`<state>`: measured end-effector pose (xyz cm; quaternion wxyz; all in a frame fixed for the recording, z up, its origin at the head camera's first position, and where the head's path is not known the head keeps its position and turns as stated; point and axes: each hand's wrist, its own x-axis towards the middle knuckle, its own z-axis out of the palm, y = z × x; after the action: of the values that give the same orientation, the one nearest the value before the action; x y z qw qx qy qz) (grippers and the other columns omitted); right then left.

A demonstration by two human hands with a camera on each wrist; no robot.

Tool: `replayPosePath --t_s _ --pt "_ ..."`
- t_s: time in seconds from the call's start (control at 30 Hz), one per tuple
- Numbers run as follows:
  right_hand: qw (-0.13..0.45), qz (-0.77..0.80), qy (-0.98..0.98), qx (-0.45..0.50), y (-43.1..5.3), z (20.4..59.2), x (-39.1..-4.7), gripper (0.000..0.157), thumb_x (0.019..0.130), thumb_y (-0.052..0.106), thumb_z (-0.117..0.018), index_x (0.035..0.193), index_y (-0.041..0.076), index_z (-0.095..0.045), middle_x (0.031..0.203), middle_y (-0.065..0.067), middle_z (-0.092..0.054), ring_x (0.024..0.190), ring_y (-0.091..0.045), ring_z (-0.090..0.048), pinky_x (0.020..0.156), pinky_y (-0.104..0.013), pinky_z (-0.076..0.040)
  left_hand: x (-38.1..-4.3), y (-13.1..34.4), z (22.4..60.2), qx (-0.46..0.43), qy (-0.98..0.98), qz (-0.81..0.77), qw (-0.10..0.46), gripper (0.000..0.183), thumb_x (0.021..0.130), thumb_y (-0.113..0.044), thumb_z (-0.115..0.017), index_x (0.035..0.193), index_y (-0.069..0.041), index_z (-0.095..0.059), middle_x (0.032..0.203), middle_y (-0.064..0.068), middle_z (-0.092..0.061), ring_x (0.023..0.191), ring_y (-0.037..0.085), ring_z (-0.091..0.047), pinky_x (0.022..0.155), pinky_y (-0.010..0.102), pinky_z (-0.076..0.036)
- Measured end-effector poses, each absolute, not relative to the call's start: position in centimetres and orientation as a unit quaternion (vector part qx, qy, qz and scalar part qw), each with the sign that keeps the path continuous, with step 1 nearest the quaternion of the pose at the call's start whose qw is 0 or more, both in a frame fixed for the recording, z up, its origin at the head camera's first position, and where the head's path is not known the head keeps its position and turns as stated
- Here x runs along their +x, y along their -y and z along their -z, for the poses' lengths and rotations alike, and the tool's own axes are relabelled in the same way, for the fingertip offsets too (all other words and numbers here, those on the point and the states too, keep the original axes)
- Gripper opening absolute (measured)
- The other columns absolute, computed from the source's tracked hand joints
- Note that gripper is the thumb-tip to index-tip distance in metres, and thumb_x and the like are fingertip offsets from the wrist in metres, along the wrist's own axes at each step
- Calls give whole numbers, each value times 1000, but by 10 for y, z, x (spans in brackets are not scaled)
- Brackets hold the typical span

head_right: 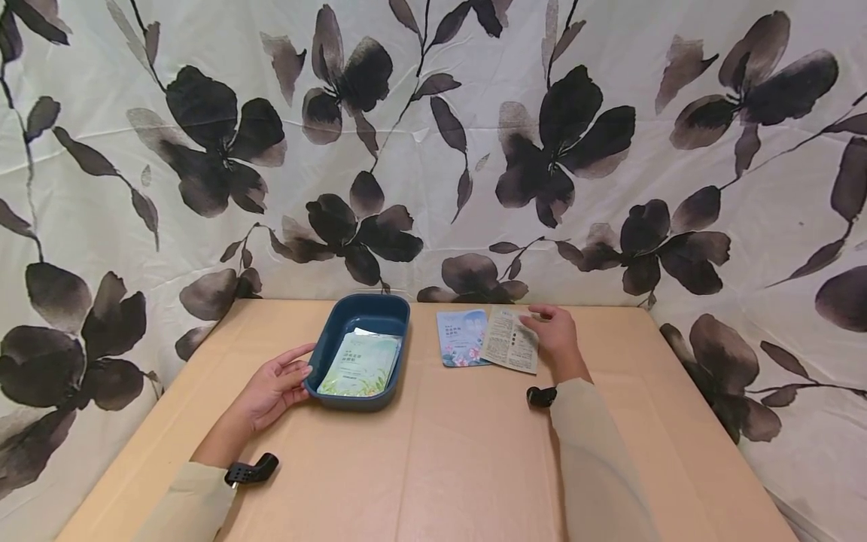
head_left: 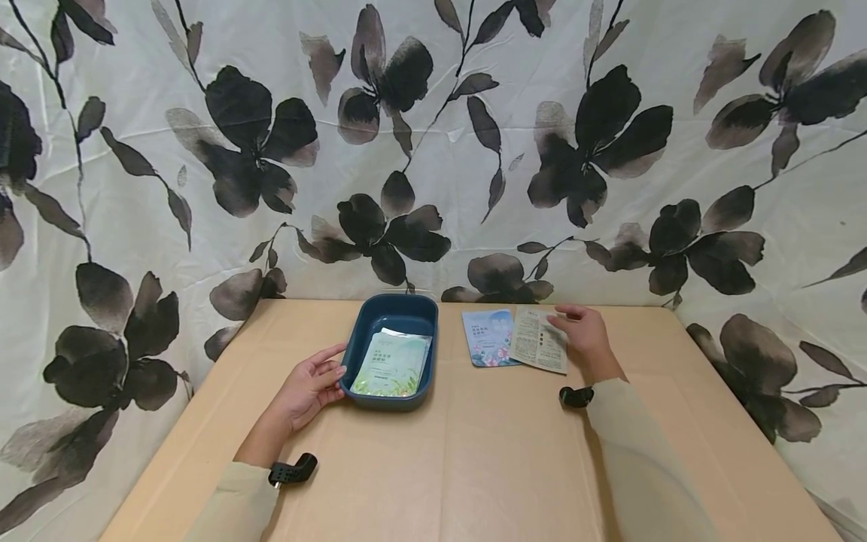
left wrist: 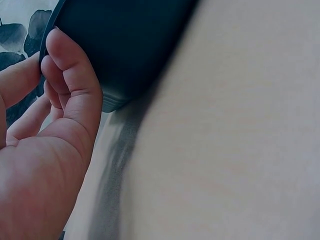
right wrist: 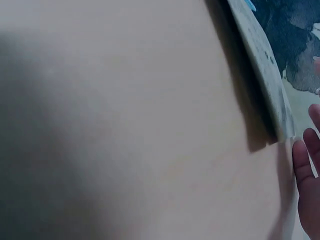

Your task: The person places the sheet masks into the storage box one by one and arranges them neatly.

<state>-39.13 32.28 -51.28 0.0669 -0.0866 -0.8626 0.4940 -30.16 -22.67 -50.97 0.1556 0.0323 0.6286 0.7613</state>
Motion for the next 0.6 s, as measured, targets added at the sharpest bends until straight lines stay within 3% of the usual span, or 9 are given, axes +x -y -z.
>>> replayPosePath --t_s 0.23,0.6 --pt "61 -454 886 -71 -327 519 -401 54 96 35 -73 141 6 -61 144 -24 -55 132 -40 -51 111 -54 -42 -300 230 510 36 -625 -764 156 68 101 -9 -64 160 -9 -31 103 4 -62 76 13 -65 71 24 -59" --pt "47 -413 907 -69 -328 520 -408 55 96 29 -73 142 3 -59 143 -25 -56 130 -40 -51 112 -54 -42 -301 226 508 28 -633 -758 155 70 99 -12 -67 160 -10 -33 105 3 -63 76 13 -65 72 24 -59"
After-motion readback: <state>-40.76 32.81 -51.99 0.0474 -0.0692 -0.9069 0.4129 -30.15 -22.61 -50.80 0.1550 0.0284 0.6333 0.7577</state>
